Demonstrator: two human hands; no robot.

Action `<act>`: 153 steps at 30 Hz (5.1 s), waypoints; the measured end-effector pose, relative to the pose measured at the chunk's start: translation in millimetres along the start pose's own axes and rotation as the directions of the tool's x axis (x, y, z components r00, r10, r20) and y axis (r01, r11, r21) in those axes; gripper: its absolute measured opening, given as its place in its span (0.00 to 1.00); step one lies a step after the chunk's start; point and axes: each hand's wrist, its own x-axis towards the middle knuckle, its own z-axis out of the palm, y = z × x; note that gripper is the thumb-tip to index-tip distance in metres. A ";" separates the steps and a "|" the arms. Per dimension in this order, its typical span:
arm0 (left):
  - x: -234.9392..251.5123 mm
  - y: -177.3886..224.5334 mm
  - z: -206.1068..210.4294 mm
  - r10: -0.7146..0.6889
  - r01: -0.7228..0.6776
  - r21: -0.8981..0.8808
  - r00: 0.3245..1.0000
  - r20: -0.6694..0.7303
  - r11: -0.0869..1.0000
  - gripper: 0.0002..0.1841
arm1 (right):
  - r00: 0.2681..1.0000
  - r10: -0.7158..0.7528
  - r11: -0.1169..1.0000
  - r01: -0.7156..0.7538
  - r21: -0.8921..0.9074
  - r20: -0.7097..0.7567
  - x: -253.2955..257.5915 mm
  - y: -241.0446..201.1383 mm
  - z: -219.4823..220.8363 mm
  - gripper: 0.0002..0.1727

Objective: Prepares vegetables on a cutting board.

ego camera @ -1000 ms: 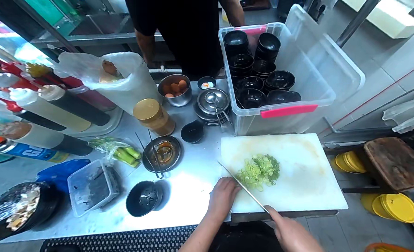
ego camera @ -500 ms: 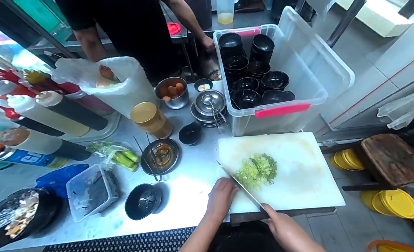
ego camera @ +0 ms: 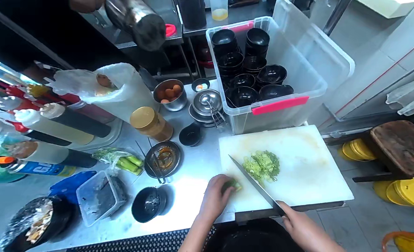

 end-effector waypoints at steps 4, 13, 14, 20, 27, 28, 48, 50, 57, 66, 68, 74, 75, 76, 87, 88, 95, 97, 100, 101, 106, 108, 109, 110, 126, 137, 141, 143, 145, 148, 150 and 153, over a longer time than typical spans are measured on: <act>-8.8 4.8 -2.9 -0.175 0.158 0.133 0.977 0.122 0.978 0.24 | 1.000 -0.020 1.000 0.020 0.012 -0.020 1.2 3.5 1.2 0.29; -1.8 -4.2 -21.4 -0.506 0.539 -0.402 0.840 0.194 0.741 0.17 | 0.999 -0.032 0.999 0.032 -0.006 -0.003 4.3 4.0 -1.2 0.29; -1.3 -4.5 -24.3 -0.517 0.542 -0.550 0.827 0.219 0.635 0.16 | 0.999 -0.033 0.999 0.033 -0.009 -0.001 4.8 4.0 -1.3 0.29; 0.2 -1.1 -42.3 -0.551 0.492 -0.850 0.770 0.322 0.191 0.16 | 0.999 -0.038 0.999 0.038 -0.016 -0.005 6.4 3.9 -0.3 0.29; 16.5 40.0 -4.7 -0.231 0.225 0.070 0.968 0.095 0.972 0.13 | 1.000 -0.022 0.999 0.022 -0.034 0.001 5.9 3.0 -1.1 0.29; 12.3 45.8 10.3 -0.086 0.063 0.212 0.991 0.099 0.975 0.11 | 1.000 -0.021 0.999 0.021 -0.036 0.003 6.1 3.1 -1.1 0.29; 6.3 18.3 8.2 -0.032 0.064 0.394 0.996 -0.088 0.917 0.17 | 0.997 -0.041 0.999 0.039 0.033 0.060 -10.7 6.0 -3.0 0.29; 4.9 22.4 28.0 0.057 -0.011 0.427 0.994 -0.094 0.904 0.19 | 0.999 -0.029 0.999 0.027 0.047 0.037 -9.3 11.2 -4.6 0.28; -4.6 25.5 41.1 0.137 -0.103 0.327 0.987 -0.081 0.939 0.17 | 1.000 0.009 0.999 -0.009 -0.046 -0.002 -14.3 6.9 -6.6 0.31; 47.2 49.7 25.2 -0.124 0.039 0.312 0.959 0.256 0.949 0.14 | 0.997 0.052 0.990 -0.060 -0.127 -0.058 -21.5 -2.1 4.1 0.30; 49.7 50.8 24.5 -0.153 0.061 0.310 0.947 0.282 0.949 0.14 | 0.997 0.059 0.988 -0.066 -0.140 -0.057 -24.4 -3.7 3.4 0.31; 49.0 48.4 26.1 -0.166 0.086 0.286 0.948 0.270 0.954 0.13 | 0.995 0.036 0.988 -0.049 -0.144 -0.089 -49.6 -7.7 -0.5 0.32; 49.1 48.4 26.5 -0.168 0.089 0.284 0.948 0.269 0.955 0.13 | 0.996 0.045 0.988 -0.057 -0.142 -0.080 -52.0 -8.7 -0.9 0.32; 49.3 48.0 26.6 -0.170 0.092 0.281 0.948 0.268 0.955 0.13 | 0.996 0.060 0.987 -0.069 -0.144 -0.066 -53.1 -10.1 -0.9 0.32; 44.8 43.4 29.0 -0.156 0.097 0.238 0.958 0.241 0.966 0.14 | 0.995 0.090 0.983 -0.097 -0.159 -0.051 -28.1 -28.0 -3.8 0.31; 44.4 42.8 29.4 -0.150 0.096 0.232 0.961 0.231 0.968 0.13 | 0.996 0.077 0.985 -0.084 -0.150 -0.052 -35.1 -25.6 -3.9 0.30; 44.1 43.2 29.8 -0.152 0.100 0.221 0.961 0.233 0.970 0.13 | 0.994 0.102 0.980 -0.108 -0.167 -0.045 -10.0 -28.4 -0.7 0.30; 41.0 43.3 31.1 -0.157 0.108 0.216 0.962 0.224 0.970 0.13 | 0.994 0.099 0.977 -0.106 -0.187 -0.045 -20.0 -32.4 -7.6 0.30; 41.4 41.7 31.7 -0.154 0.113 0.206 0.968 0.196 0.972 0.13 | 0.996 0.071 0.982 -0.078 -0.175 -0.049 -38.5 -25.3 -6.3 0.29; 41.4 41.6 31.8 -0.154 0.113 0.208 0.969 0.193 0.972 0.13 | 0.996 0.079 0.982 -0.084 -0.168 -0.036 -36.7 -22.6 -3.3 0.29; 41.6 41.5 31.1 -0.152 0.103 0.224 0.965 0.212 0.969 0.13 | 0.995 0.095 0.973 -0.102 -0.208 -0.044 -8.2 -33.1 -6.9 0.30; 41.7 41.2 28.9 -0.152 0.104 0.219 0.964 0.217 0.970 0.13 | 0.995 0.081 0.972 -0.090 -0.218 -0.050 -19.0 -35.2 -13.0 0.30; 42.0 40.7 28.1 -0.152 0.105 0.216 0.965 0.216 0.971 0.14 | 0.996 0.073 0.974 -0.081 -0.210 -0.047 -25.9 -32.8 -13.6 0.30; 42.1 40.7 27.9 -0.153 0.107 0.216 0.965 0.212 0.971 0.14 | 0.997 0.063 0.978 -0.070 -0.199 -0.044 -31.5 -29.3 -12.9 0.30; 40.5 38.7 27.2 -0.155 0.112 0.192 0.962 0.226 0.975 0.14 | 0.999 0.042 0.975 -0.047 -0.216 -0.030 6.4 -34.6 -8.8 0.29; 39.5 31.7 27.9 -0.118 0.085 0.164 0.972 0.204 0.983 0.15 | 0.998 0.047 0.971 -0.053 -0.232 -0.030 8.8 -46.5 -11.0 0.30; 38.6 28.1 26.3 -0.111 0.085 0.143 0.976 0.190 0.986 0.17 | 0.999 0.026 0.975 -0.030 -0.219 -0.023 -18.1 -43.3 -16.7 0.30; 37.0 27.4 27.6 -0.106 0.080 0.143 0.977 0.183 0.986 0.17 | 0.999 0.018 0.977 -0.024 -0.210 -0.029 -23.2 -29.2 -8.5 0.29; 36.4 27.3 26.9 -0.088 0.061 0.152 0.979 0.181 0.987 0.16 | 0.999 0.025 0.977 -0.032 -0.213 -0.036 -10.1 -27.3 -2.3 0.29; 36.4 28.4 25.0 -0.071 0.037 0.170 0.977 0.203 0.985 0.16 | 0.999 0.051 0.971 -0.054 -0.234 -0.019 7.8 -46.7 -10.2 0.29; 37.9 30.9 23.1 -0.090 0.049 0.177 0.969 0.231 0.983 0.16 | 0.999 0.052 0.967 -0.054 -0.247 -0.016 -0.7 -52.5 -16.9 0.29; 36.4 29.5 25.0 -0.087 0.052 0.173 0.976 0.202 0.984 0.16 | 0.999 0.029 0.974 -0.034 -0.224 -0.026 -21.8 -39.0 -13.2 0.29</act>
